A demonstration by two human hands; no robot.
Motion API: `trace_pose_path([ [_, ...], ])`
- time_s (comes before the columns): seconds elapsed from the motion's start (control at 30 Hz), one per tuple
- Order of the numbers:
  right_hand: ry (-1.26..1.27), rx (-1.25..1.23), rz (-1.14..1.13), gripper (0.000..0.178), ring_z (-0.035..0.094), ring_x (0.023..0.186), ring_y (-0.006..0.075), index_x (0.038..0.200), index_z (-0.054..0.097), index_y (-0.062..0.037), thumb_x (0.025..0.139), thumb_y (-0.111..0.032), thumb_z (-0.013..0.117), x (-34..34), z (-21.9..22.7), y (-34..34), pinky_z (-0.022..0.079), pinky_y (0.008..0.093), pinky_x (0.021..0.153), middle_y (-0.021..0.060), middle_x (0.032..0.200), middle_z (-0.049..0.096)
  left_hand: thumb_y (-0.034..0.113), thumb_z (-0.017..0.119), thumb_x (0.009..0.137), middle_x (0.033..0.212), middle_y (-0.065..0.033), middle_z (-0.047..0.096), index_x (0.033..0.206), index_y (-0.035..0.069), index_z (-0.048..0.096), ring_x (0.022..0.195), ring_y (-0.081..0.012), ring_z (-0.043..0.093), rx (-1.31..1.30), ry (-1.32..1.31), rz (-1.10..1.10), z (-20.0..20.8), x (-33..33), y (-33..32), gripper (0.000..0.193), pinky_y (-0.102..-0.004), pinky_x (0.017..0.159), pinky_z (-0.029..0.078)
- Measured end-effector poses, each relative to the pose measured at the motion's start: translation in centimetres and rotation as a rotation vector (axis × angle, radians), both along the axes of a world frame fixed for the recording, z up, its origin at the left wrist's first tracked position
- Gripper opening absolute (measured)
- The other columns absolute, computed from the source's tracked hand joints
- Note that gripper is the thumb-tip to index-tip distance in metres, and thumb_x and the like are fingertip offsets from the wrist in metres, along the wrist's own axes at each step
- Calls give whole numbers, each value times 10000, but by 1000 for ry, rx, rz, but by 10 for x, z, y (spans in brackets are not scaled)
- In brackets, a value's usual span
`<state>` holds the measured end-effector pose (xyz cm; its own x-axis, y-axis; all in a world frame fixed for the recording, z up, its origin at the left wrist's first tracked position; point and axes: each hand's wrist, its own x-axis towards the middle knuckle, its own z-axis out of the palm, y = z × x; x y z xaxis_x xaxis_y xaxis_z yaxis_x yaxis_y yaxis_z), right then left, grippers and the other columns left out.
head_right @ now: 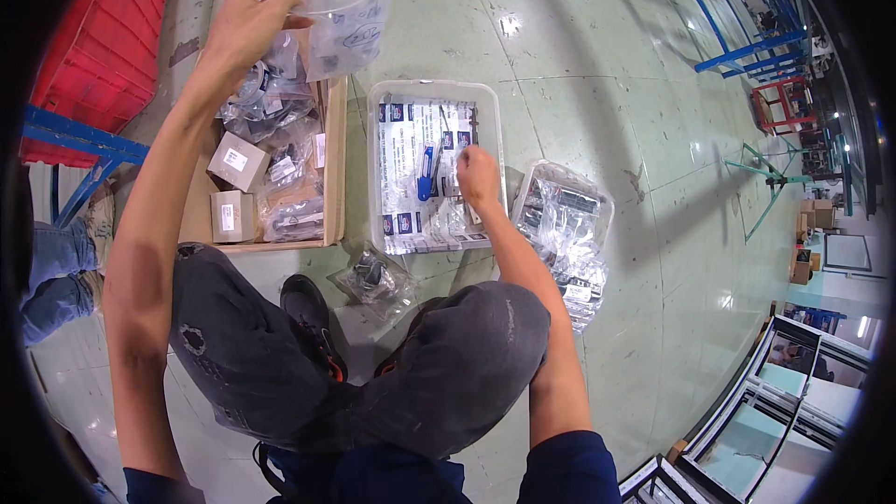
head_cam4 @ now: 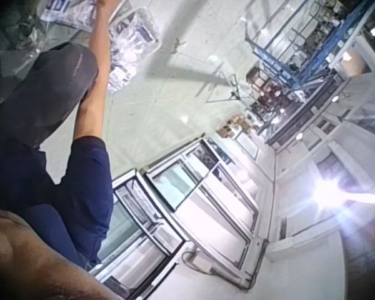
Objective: The person places metal rods into a box, sorts packaged hardware components from plastic trays by hand, and places small parts into a plastic bag.
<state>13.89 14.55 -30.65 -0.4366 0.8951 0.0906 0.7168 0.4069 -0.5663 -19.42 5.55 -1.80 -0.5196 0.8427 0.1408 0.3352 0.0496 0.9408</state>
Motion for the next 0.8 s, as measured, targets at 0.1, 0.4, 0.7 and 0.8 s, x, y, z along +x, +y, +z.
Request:
trace_pose_path([
  [0.1,9,-121,-46,163,654,770,310,811,657,4,783,-143,720,-10,31,-3,516,372,684,162,843,670,139,628,880,928,-97,670,997,-4,662,735,-159,652,-96,236,6,16,26,1,188,-284,712,517],
  [0.4,-315,359,925,61,437,1294,316,773,596,-79,757,-80,655,-45,16,-61,313,594,1079,98,1341,540,111,714,797,758,-196,688,858,-57,678,697,-233,689,-68,493,-168,10,24,3,182,-342,627,538],
  [0.7,181,-317,424,313,598,683,271,982,547,-26,736,26,734,-17,59,-29,509,393,670,138,741,583,134,689,821,824,-217,664,862,-39,641,774,-320,662,37,565,-80,0,15,1,184,-382,706,520],
  [0.8,-209,-527,444,398,636,759,216,1067,542,-32,731,-16,754,-6,95,-41,517,350,704,115,749,591,140,689,818,830,-224,661,860,-34,641,785,-349,657,20,598,-73,-10,9,4,185,-398,717,518],
])
